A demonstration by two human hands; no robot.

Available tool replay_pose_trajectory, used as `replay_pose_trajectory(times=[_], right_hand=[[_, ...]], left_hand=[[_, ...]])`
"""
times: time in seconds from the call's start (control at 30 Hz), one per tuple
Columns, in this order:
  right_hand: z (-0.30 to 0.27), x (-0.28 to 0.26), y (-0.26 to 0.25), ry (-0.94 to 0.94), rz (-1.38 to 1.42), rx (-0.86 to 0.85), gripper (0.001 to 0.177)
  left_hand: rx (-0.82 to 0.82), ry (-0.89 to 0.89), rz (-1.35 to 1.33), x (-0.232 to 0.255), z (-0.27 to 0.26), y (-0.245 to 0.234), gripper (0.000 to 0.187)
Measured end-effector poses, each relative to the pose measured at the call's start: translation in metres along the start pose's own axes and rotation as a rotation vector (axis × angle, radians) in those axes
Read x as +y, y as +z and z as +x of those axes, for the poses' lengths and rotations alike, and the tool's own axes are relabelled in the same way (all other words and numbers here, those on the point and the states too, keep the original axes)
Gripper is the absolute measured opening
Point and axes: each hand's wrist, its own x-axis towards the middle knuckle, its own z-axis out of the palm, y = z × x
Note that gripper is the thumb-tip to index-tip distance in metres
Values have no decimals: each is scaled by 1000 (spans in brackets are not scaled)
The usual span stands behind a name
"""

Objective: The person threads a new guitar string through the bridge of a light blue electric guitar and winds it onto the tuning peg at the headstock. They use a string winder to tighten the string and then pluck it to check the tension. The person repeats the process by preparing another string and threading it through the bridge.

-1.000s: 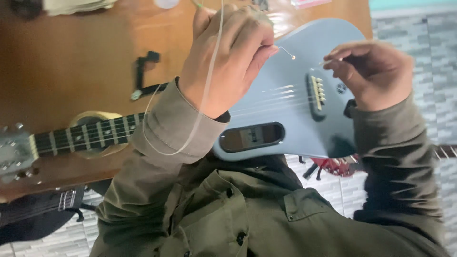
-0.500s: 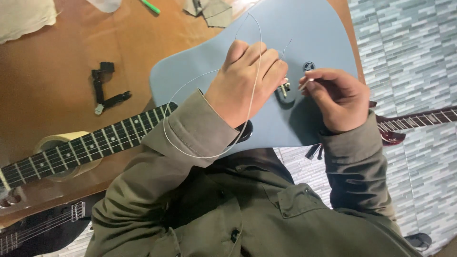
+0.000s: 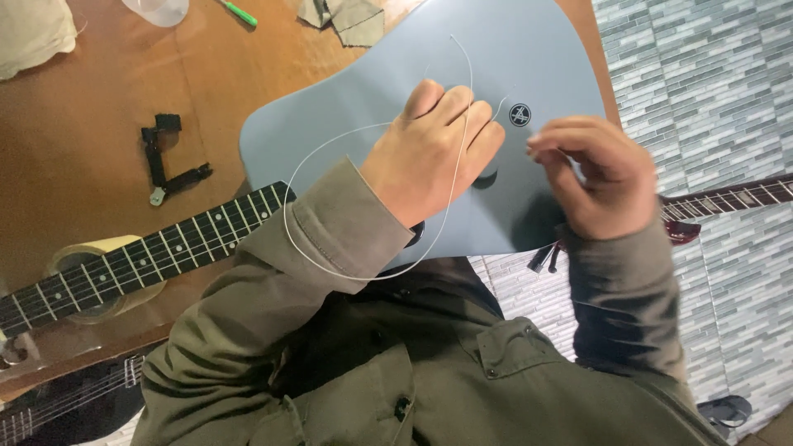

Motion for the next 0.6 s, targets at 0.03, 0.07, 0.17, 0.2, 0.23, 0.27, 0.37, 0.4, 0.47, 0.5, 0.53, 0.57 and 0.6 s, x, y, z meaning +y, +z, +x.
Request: replay_pose_trajectory(times=[0.03,0.07,0.17,0.2,0.23,0.27,0.37,0.4,0.47,0.5,0.53,0.57,0.6], right_hand=[[-3,-2,-5,6,17,-13,13],[-7,-3,-11,12,32,-25,14],[-10,-7,-3,88,45,-13,11],[-12,-3,5,88,44,-13,11],[-14,2,12,140,127,46,17],[-14,7,21,189,214,102,24],[-14,16,29,156,244,193,22],[-13,16,31,157,243,191,22],[-11,17,33,94,210,162,26],[-9,14,33,94,208,162,26],[-7,12,34,87,156,149,23],[-5,9,35,80,104,137,21],[-5,10,35,78,104,135,21]], left_hand=[[39,-10,-48,0,0,2,29],[80,-18,-97,1,0,4,30],[13,6,-11,2,-1,7,27],[15,5,-11,3,0,8,27],[-15,18,-7,3,0,10,24],[-47,29,1,3,0,11,28],[-8,15,-88,1,-2,18,31],[-9,13,-90,1,-2,18,31],[4,3,-185,0,-3,18,28],[6,3,-187,1,-4,20,28],[-11,-2,-171,4,-5,22,27],[-27,-6,-155,6,-6,23,26],[-26,-8,-154,5,-5,23,26]])
